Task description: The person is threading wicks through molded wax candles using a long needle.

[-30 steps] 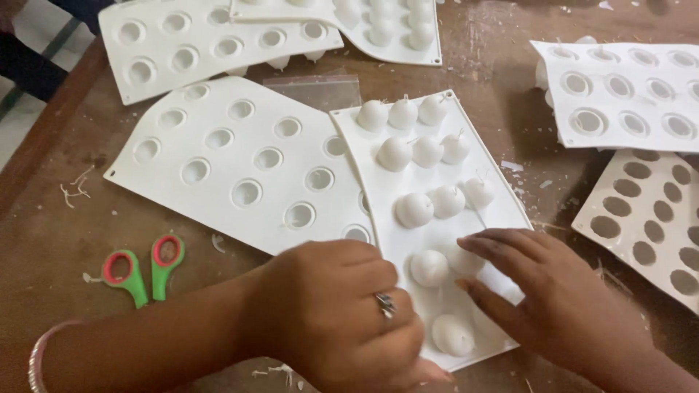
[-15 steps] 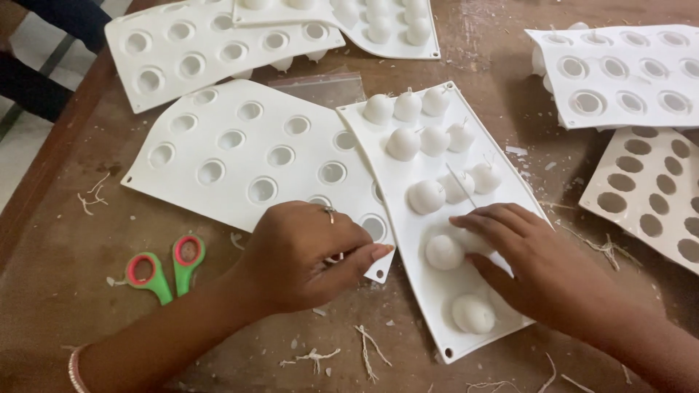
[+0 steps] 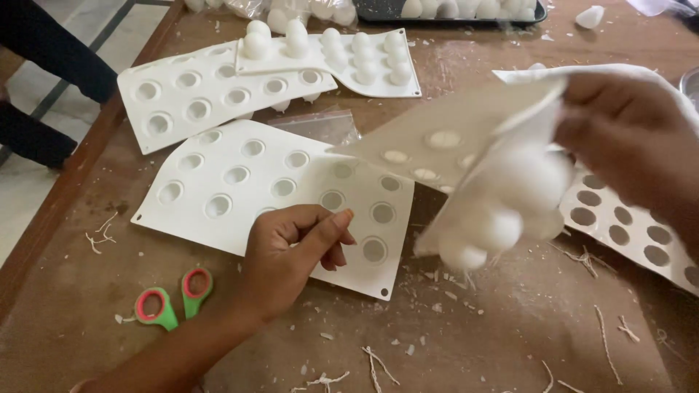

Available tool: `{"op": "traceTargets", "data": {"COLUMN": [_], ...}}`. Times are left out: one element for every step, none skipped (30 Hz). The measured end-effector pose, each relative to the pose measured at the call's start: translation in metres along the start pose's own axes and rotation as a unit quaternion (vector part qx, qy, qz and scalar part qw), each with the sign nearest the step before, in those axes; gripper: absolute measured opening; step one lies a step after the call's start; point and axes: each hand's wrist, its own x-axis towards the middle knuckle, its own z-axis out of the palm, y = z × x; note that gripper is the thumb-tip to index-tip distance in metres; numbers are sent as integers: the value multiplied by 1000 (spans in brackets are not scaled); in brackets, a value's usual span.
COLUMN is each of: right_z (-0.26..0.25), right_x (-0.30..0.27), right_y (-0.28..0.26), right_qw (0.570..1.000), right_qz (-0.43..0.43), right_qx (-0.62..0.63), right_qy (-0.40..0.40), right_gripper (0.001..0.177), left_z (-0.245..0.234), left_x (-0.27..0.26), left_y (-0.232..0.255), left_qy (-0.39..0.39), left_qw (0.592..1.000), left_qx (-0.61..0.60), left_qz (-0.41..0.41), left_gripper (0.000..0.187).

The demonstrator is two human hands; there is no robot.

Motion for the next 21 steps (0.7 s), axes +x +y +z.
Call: {"op": "traceTargets", "data": {"right_z": [-33, -66, -75, -89, -108, -98, -91, -85, -77, -65, -51, -54, -53, -49, -51, -52, -53, -47, -41, -36, -49], "right_x": [7, 7, 31, 51, 65, 91, 112, 131, 147, 165, 179, 187, 195, 208, 204, 199, 197, 166, 136, 106, 93], "right_y": [4, 6, 24, 44, 65, 79, 94, 111, 122, 131, 144, 151, 157, 159, 145, 132, 117, 88, 58, 28, 42], "right_qw": [1000, 999, 999, 998, 996, 995, 993, 991, 989, 987, 985, 983, 980, 978, 978, 990, 994, 994, 993, 992, 991], "right_qz": [-10, -20, -30, -40, -49, -58, -65, -72, -77, -82, -85, -87, -91, -94, -86, -56, -26, -20, -10, 0, 11], "right_qx": [-14, -28, -42, -56, -70, -85, -99, -113, -125, -137, -150, -162, -175, -187, -187, -122, -56, -55, -49, -44, -47], "right_qy": [-1, -2, -4, -6, -8, -10, -12, -14, -15, -16, -16, -16, -18, -19, -19, 35, 91, 91, 106, 120, 127], "right_gripper": [32, 32, 32, 32, 32, 32, 32, 32, 33, 33, 34, 34, 35, 35, 35, 34, 33, 33, 37, 44, 44], "left_z": [-2, -4, -4, -4, -3, -3, -3, -1, -3, -4, -4, -6, -8, -10, -9, -9, -10, -10, -10, -10, -9], "left_x": [1, 2, 3, 3, 4, 5, 6, 8, 7, 8, 10, 11, 13, 14, 14, 14, 14, 12, 12, 12, 10], "left_y": [0, 0, -2, -3, -5, -7, -10, -13, -14, -15, -16, -16, -17, -18, -18, -18, -17, -16, -15, -14, -16], "left_qy": [2, 3, 2, 6, 9, 7, 7, 6, 1, 5, 6, -2, 2, 6, 0, 3, 6, 1, 1, 1, -11], "left_qw": [1000, 1000, 999, 999, 999, 998, 999, 999, 999, 999, 999, 999, 999, 1000, 999, 1000, 999, 999, 998, 996, 996], "left_qx": [-14, -29, -30, -41, -53, -55, -51, -47, -48, -41, -35, -36, -26, -16, -18, 4, 28, 27, 54, 81, 78], "left_qz": [6, 12, 13, 8, 3, 3, -4, -10, -12, -17, -21, -24, -23, -23, -27, -31, -34, -38, -35, -32, -34], "left_gripper": [36, 37, 37, 38, 38, 38, 38, 38, 38, 38, 38, 38, 38, 38, 38, 38, 37, 37, 33, 30, 30]}}
